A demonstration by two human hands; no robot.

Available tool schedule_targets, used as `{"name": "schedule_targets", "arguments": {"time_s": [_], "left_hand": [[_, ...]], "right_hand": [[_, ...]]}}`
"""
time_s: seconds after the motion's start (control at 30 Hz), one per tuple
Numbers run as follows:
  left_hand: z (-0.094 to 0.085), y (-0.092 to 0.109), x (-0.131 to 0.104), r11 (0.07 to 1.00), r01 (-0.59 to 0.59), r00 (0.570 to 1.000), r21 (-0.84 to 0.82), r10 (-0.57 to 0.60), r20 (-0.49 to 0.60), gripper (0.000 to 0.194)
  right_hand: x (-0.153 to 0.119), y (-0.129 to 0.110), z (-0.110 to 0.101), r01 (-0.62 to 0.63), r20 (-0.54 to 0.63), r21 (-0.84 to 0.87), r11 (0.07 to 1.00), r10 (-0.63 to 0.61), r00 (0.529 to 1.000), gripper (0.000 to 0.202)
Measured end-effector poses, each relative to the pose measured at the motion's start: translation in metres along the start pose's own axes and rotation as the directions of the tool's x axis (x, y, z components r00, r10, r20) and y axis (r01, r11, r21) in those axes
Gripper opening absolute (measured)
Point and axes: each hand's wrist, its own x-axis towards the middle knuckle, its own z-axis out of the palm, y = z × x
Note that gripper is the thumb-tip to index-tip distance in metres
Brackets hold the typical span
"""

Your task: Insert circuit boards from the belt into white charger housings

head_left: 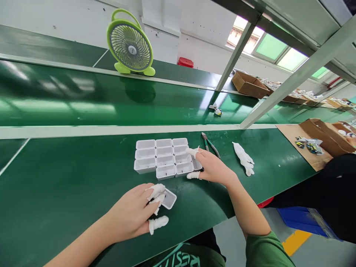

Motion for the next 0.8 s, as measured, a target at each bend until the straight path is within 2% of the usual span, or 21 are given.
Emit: {"name": "schedule_targets", "arguments": {"time_s": [0.13, 0.23, 0.33, 0.4, 0.5, 0.63, 0.73, 0.8], "left_hand": [[0.003, 0.002, -0.002, 0.999, 0.043, 0.999, -0.003, -0.043, -0.013, 0.026], [0.006, 0.007, -0.001, 0.996, 0.085, 0.996, -0.009, -0.085, -0.008, 0.034], [0.01, 0.016, 0.003, 0.993, 0.117, 0.993, -0.028, -0.117, -0.018, 0.04], [0.013, 0.021, 0.006, 0.988, 0.153, 0.987, -0.035, -0.154, -0.041, 0.038], [0.016, 0.027, 0.008, 0.974, 0.22, 0.974, -0.054, -0.223, -0.05, 0.026], [0.013, 0.031, 0.01, 0.962, 0.232, 0.967, -0.146, -0.245, -0.075, 0.009], [0.011, 0.031, 0.009, 0.96, 0.216, 0.964, -0.176, -0.238, -0.116, 0.013], [0.014, 0.029, 0.005, 0.968, 0.212, 0.967, -0.135, -0.228, -0.115, 0.02]], "right_hand": [[-0.002, 0.002, -0.002, -0.012, -0.022, 0.002, 1.0, 0.012, 1.0, 0.055], [-0.008, 0.006, -0.006, -0.044, -0.107, 0.044, 0.998, 0.048, 0.993, 0.048], [-0.01, 0.016, -0.012, -0.089, -0.267, 0.148, 0.985, 0.127, 0.955, 0.048], [-0.002, 0.032, -0.018, -0.162, -0.336, 0.215, 0.963, 0.229, 0.913, 0.05], [0.028, 0.073, -0.03, -0.326, -0.329, 0.234, 0.916, 0.39, 0.86, 0.059], [0.086, 0.149, -0.046, -0.49, -0.317, 0.193, 0.85, 0.527, 0.789, 0.058], [0.123, 0.195, -0.049, -0.585, -0.285, 0.177, 0.792, 0.61, 0.739, 0.051], [0.14, 0.215, -0.046, -0.622, -0.268, 0.155, 0.767, 0.639, 0.721, 0.045]]}}
